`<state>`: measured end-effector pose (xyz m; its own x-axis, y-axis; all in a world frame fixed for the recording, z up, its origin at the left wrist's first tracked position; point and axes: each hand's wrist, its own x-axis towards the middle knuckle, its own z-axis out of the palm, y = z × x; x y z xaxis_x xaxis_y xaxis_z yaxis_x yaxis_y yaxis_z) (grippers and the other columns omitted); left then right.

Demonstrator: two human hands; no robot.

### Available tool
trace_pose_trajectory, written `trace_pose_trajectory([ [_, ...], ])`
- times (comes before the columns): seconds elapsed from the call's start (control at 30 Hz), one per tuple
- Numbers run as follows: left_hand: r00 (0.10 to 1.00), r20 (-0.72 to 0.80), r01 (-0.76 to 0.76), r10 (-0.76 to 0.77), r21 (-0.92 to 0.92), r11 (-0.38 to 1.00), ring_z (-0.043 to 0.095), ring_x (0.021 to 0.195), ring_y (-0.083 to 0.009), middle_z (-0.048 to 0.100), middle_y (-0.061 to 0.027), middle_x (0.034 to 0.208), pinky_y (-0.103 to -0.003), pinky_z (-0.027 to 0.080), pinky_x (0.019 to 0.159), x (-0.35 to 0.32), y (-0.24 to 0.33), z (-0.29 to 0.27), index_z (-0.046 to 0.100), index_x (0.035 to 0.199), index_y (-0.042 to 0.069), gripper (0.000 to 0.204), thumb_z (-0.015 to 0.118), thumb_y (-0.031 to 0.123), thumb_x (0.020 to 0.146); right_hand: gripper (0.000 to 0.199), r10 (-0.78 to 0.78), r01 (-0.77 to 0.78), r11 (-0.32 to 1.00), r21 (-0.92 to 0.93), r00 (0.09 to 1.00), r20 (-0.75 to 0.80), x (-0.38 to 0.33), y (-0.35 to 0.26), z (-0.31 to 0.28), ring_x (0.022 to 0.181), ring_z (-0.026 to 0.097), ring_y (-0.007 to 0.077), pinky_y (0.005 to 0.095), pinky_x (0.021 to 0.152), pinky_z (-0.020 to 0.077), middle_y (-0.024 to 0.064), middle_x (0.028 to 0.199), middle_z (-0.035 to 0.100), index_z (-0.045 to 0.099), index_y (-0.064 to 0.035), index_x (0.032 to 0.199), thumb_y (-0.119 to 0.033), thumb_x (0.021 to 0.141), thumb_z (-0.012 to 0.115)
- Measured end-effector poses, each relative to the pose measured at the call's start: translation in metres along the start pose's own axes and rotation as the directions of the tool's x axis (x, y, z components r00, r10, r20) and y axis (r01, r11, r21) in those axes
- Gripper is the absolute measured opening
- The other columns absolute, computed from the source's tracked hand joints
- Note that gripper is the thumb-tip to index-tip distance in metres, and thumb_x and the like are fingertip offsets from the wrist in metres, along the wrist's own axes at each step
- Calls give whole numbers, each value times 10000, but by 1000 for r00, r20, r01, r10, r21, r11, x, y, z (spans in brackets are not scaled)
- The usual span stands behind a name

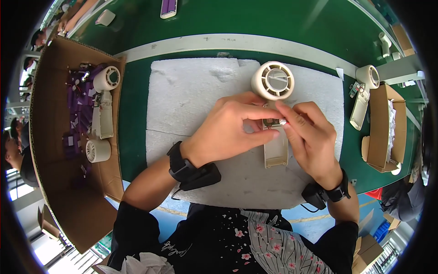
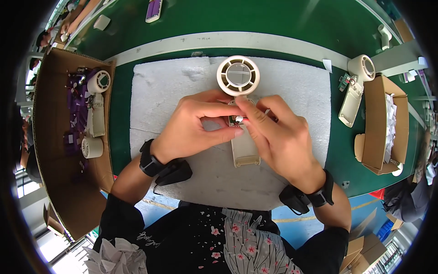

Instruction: Assembling handheld fans by installing a PCB and batteries into the plastic housing.

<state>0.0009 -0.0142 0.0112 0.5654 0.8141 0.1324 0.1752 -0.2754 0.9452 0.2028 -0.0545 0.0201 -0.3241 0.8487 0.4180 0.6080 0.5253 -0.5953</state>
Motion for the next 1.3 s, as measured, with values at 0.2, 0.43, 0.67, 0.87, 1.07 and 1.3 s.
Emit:
trace_pose_trajectory([
  [0.2,999,34,-13,12,35,999,677,851,-218,655,-140,993,-291,548,703,-1,0,-1,710,1078,30,236,724,93,851,361,-53,51,995,-89,998,-17,-2,-2,7,635,623,208,314,533,528,87,879,571,680,-59,1153,-15,796,709],
  [0.43,1000,30,9,-9,21,1000,652,802,-211,650,-126,932,-301,513,692,-1,0,-3,709,1069,27,184,646,118,923,199,55,-52,998,30,991,-120,2,-5,8,621,622,203,296,525,517,87,839,582,685,-32,983,-31,790,731],
  [0.67,997,-52,-58,58,-3,998,623,687,-242,638,-126,831,-329,473,602,-1,-7,3,730,1020,61,177,652,171,904,117,168,-170,982,86,985,32,4,-2,-3,570,570,184,279,497,441,85,799,591,675,-13,884,-31,791,744],
  [0.87,999,20,30,-30,2,1000,639,789,-208,641,-121,905,-304,500,686,0,-1,-3,718,1062,39,190,635,146,929,84,136,-138,978,159,990,26,4,-1,0,549,544,181,281,492,428,75,791,580,692,-19,849,-18,785,746],
  [1.07,993,73,89,-89,-10,996,648,859,-191,642,-121,948,-289,513,735,0,1,-6,716,1076,23,196,629,134,941,101,-10,11,1000,5,996,-84,4,-3,1,573,562,165,284,477,441,56,783,568,704,-30,844,-21,761,761],
  [1.3,999,34,33,-32,-31,999,650,910,-212,645,-137,968,-304,514,787,-2,6,-3,708,1089,15,212,617,146,949,117,-52,51,995,-81,999,-12,1,-6,4,600,593,172,290,486,470,52,780,566,706,-38,843,-23,745,769],
])
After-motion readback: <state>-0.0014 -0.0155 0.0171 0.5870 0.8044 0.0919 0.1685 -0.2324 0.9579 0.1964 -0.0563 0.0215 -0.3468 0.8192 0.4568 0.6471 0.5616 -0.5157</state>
